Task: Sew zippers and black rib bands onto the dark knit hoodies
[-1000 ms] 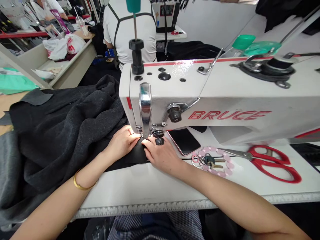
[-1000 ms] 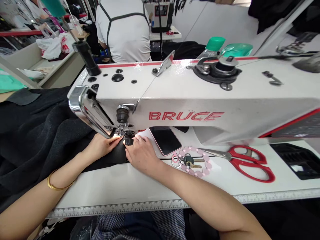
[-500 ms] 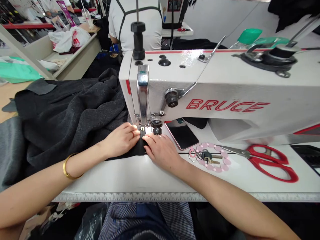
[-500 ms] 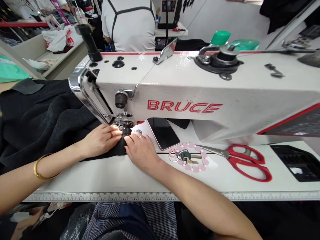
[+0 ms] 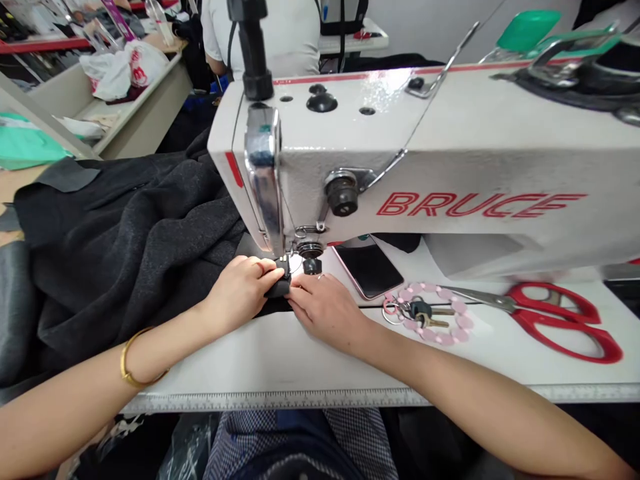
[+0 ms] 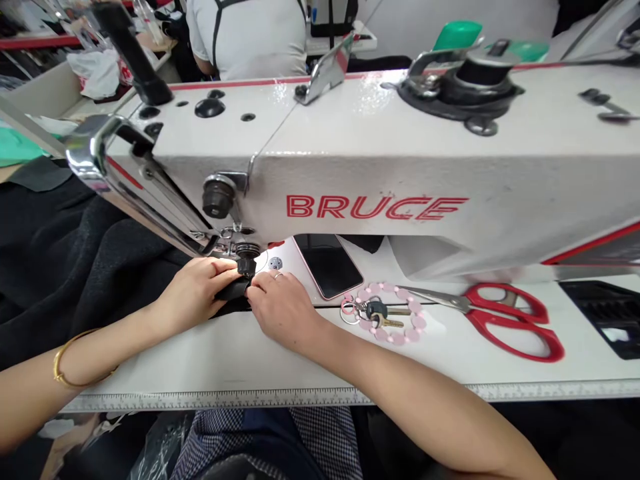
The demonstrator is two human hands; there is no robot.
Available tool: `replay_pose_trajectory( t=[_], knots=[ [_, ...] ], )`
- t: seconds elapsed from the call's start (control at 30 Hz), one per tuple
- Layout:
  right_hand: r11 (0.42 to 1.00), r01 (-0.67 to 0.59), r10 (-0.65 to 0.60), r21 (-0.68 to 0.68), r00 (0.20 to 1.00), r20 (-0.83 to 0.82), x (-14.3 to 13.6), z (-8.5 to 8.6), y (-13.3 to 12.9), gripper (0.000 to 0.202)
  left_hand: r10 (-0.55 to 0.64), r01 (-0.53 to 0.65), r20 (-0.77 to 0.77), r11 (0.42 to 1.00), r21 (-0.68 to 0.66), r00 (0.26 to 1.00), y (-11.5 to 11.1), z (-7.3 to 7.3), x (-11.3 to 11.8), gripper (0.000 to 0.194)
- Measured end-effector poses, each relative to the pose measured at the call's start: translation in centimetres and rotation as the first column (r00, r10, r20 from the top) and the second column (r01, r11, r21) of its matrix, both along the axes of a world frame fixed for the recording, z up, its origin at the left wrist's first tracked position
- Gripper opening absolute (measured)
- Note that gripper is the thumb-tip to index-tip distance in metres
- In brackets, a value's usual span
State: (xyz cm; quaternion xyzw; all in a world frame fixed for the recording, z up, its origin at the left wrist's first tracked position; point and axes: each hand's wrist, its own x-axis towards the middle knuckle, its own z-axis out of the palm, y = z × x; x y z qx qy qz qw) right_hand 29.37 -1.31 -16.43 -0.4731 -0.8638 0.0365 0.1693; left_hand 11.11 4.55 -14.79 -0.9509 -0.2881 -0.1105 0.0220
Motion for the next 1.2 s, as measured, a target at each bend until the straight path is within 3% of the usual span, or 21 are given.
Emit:
replay_pose_trajectory(
  t=[0.13,0.23,0.37,0.57,0.83,1.03,1.2],
  knots=[
    [0.998,-0.005,0.005,0.062,1.000,-0.005,-0.4,-0.2,-0.4,0.017,-0.033,0.034,-0.019,0.996,0.079,0.999,0.0,0.3,0.9,0.028],
    [0.997,-0.001,0.000,0.080,1.000,0.012,-0.5,-0.2,-0.7,0.015,-0.014,0.010,0.049,0.996,0.085,0.999,-0.5,0.3,1.4,0.027],
    [0.995,-0.010,0.005,0.097,0.999,0.050,-0.5,-0.2,-0.8,0.015,0.021,-0.031,0.116,0.996,0.088,0.993,-1.1,-0.8,1.3,0.029],
    [0.999,-0.015,0.012,0.040,0.997,0.071,-0.4,0.0,-0.8,0.015,-0.065,0.038,0.196,0.990,0.135,0.979,-0.9,-2.1,0.3,0.027],
    [0.999,0.007,-0.009,0.033,0.999,0.050,-0.6,0.2,-0.6,0.016,-0.067,0.044,0.184,0.991,0.124,0.981,0.6,-2.1,0.1,0.027],
    [1.000,0.007,-0.009,0.025,0.998,0.054,-0.6,0.3,-0.5,0.017,-0.173,0.144,0.201,0.978,0.152,0.964,1.1,-1.9,-0.4,0.022],
    [1.000,0.018,-0.019,0.009,0.999,0.037,-0.7,0.3,-0.5,0.023,-0.180,0.145,0.205,0.974,0.171,0.962,1.4,-1.9,-0.3,0.021]
  ],
)
